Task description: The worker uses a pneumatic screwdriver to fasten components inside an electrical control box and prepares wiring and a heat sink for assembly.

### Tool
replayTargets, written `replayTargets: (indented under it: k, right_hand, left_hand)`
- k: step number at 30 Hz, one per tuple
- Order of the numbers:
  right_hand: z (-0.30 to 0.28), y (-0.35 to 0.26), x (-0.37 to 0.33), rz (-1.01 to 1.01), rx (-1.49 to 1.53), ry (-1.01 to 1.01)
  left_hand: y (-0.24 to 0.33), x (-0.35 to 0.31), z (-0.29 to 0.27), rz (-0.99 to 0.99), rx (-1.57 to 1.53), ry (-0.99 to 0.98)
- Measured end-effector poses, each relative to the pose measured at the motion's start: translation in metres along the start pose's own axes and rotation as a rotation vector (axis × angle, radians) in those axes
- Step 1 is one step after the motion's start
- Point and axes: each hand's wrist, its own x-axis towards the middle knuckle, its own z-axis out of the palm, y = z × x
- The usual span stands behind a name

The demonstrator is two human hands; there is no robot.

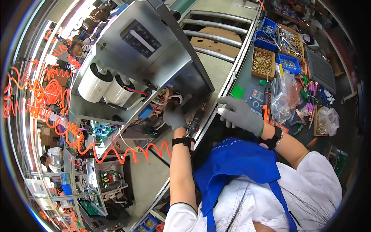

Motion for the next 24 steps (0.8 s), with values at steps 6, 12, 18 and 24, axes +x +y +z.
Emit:
replayTargets:
  k: [6,12,18,24]
  right_hand:
    - [0.004,0.003,-0.007,0.020,0.000,-0.003]
    - [0.071,-0.054,0.039,-1.205,-0.234,0.323]
    - [0.157,-0.135,0.114,-0.444,-0.137,0.082]
    - [0.172,-0.130,0.126,-0.294,0.234,0.106]
  left_hand:
    - [-0.005,0.006,0.001,0.026,0.040,-0.025]
    - [-0.042,0.007,0.034,-0.073,-0.558,-0.086]
    - [-0.027,0.006,0.036,-0.127,-0.474,-0.110]
    - [0.002,-0.004,0.013,-0.164,-0.368,-0.118]
